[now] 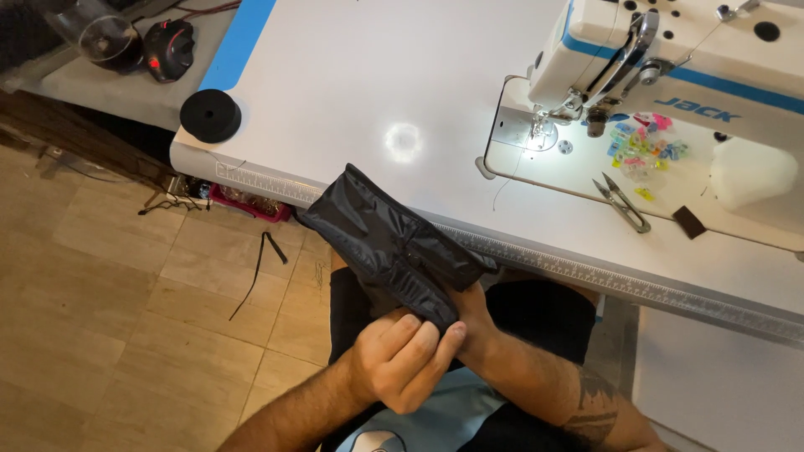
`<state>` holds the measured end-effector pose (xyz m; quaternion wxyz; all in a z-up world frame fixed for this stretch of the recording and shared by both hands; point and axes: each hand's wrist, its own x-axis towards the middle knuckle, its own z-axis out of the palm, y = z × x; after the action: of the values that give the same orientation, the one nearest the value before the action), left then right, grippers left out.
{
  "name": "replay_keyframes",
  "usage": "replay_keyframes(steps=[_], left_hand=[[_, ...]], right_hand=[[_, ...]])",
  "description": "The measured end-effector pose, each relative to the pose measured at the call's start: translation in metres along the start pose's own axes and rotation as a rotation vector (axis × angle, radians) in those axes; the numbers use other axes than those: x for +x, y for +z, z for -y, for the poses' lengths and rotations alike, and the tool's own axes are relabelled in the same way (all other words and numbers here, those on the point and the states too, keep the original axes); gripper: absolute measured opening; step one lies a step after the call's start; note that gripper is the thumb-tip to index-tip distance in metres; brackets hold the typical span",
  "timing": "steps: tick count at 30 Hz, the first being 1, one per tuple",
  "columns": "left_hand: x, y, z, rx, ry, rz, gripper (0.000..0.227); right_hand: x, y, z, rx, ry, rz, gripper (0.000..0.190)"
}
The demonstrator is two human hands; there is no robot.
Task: Sewing a black bag with an industrial machine and turning it inside out.
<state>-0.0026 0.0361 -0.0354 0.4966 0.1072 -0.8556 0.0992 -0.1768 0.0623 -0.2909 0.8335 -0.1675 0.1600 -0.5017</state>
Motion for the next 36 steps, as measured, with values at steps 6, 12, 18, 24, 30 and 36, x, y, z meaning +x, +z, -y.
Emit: replay_keyframes(steps=[6,12,18,24,30,36], left_hand=[[0.004,-0.001,0.003,-0.036,0.060,-0.032,0.013],[0.010,0.005,0.003,0.032,0.114,-0.084,0.013],[0.018,0.002,0.004,0.023,0.285,-0.086,0.011],[-0.043,-0.016,0.013,0.246,0.046,-0.267,0.036],[0.003,-0.022,0.027,-0.031,-0.351,-0.192,0.015],[-0.006,-0.002,0.015,-0.252,-0.653,-0.205,0.014]], right_hand=[[0.008,-0.009,0.010,-0.160,0.003,0.010,0.027],[-0.015,-0.078,0.034,-0.326,0.021,0.024,0.026],[-0.007,-0.075,0.031,-0.480,0.037,0.061,0.024],[-0.027,-0.086,-0.001,-0.578,0.036,0.019,0.023],[-0.010,-0.091,0.020,-0.743,0.036,0.032,0.023],[0.003,-0.090,0.031,-0.889,0.066,0.059,0.022]])
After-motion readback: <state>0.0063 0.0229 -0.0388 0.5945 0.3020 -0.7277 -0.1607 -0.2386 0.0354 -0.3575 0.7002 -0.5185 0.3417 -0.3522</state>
